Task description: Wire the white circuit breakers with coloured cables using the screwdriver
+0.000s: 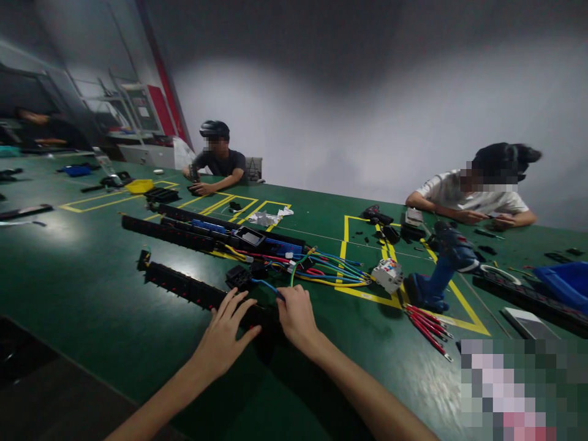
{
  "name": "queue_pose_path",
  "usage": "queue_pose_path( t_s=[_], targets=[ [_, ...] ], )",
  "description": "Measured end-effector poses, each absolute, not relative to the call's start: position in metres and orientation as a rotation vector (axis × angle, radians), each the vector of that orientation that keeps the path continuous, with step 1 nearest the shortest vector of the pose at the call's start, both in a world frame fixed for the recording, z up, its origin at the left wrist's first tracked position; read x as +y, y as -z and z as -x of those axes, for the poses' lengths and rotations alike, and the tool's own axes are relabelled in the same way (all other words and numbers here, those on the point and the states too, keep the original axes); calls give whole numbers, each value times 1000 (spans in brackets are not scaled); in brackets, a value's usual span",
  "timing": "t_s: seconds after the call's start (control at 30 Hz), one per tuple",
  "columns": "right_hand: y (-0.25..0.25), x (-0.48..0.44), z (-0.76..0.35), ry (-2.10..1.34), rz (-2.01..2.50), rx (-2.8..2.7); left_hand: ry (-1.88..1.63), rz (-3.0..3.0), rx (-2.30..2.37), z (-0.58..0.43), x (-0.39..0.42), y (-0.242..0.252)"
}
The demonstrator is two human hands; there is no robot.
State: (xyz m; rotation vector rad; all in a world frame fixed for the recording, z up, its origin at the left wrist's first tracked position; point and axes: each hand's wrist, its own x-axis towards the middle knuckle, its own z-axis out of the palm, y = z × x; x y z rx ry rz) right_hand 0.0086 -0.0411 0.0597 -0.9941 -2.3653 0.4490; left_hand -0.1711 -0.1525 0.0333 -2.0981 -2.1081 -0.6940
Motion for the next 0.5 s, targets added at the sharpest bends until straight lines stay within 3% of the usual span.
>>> queue_pose_path(
  t_s=[0.23, 0.5],
  targets=[
    [-49, -35, 13, -816, 843, -1964, 733, 1889, -2026, 183, -143, -23],
    [-36, -12, 39, -828, 916, -1804, 711, 1860, -1990, 192, -122, -27]
  ],
)
